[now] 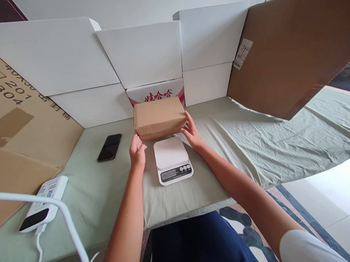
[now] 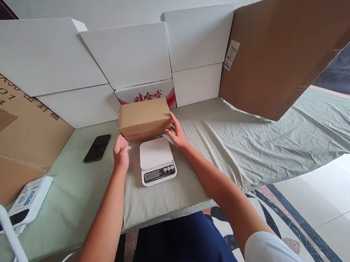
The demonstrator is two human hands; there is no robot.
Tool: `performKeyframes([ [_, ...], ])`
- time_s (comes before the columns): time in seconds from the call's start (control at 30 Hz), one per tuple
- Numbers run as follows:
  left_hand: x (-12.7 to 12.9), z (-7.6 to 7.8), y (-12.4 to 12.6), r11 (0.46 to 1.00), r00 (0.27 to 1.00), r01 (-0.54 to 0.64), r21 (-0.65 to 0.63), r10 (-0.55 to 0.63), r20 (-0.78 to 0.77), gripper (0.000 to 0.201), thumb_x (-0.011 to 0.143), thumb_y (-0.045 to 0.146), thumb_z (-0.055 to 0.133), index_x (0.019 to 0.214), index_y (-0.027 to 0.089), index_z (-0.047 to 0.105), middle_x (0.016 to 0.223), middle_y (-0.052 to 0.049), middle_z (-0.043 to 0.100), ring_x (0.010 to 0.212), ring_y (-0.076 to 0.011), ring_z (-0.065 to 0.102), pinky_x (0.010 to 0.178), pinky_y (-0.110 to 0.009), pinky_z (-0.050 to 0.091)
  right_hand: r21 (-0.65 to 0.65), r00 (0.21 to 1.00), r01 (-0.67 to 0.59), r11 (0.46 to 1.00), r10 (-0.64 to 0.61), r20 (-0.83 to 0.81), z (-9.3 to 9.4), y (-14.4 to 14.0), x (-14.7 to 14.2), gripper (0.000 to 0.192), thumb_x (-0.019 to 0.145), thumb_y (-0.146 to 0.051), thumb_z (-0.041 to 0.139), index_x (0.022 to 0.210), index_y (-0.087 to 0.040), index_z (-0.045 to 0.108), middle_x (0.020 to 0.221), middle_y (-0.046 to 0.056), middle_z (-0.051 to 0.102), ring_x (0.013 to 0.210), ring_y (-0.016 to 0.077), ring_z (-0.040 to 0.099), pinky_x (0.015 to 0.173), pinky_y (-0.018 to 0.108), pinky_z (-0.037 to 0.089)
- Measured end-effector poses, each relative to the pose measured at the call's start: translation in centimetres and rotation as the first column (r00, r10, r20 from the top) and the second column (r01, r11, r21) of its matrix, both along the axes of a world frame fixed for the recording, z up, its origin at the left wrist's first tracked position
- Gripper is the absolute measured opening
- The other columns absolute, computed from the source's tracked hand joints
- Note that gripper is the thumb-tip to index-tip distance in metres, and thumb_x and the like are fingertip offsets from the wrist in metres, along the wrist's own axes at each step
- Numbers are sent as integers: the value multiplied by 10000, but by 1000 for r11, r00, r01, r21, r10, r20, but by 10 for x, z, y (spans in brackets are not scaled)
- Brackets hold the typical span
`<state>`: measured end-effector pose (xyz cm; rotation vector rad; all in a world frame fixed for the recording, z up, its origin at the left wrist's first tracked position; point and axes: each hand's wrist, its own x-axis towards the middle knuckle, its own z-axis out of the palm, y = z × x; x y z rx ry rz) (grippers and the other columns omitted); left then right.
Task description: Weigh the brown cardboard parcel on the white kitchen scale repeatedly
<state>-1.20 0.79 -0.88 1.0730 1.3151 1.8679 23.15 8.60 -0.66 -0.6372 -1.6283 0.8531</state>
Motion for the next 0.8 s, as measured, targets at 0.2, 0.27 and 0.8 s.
performKeyframes([
  [0.2,8,7,-60,996,992,-12,92,23,-120,781,700,187,637,1475,151,553,1510,-171,566,1475,-358,438,1223,-498,341,197,988,111,974,-128,80,7,-41,19,832,952,-646,528,1638,-339,170,1570,123,342,1464,311,387,1167,517,433],
  [0.27,12,1,-83,997,992,-43,60,50,-112,737,728,203,636,1459,143,570,1473,-182,597,1453,-370,465,1208,-526,360,194,988,91,977,-113,106,1,-59,29,799,964,-626,522,1633,-363,177,1548,115,351,1456,313,392,1166,528,431],
  [0.8,24,-12,-125,996,994,-54,-77,46,-99,712,782,287,657,1468,126,560,1476,-229,580,1427,-407,484,1159,-584,411,140,986,119,983,-133,96,-9,-86,42,637,984,-570,506,1553,-359,312,1424,102,439,1358,309,447,1115,547,456],
])
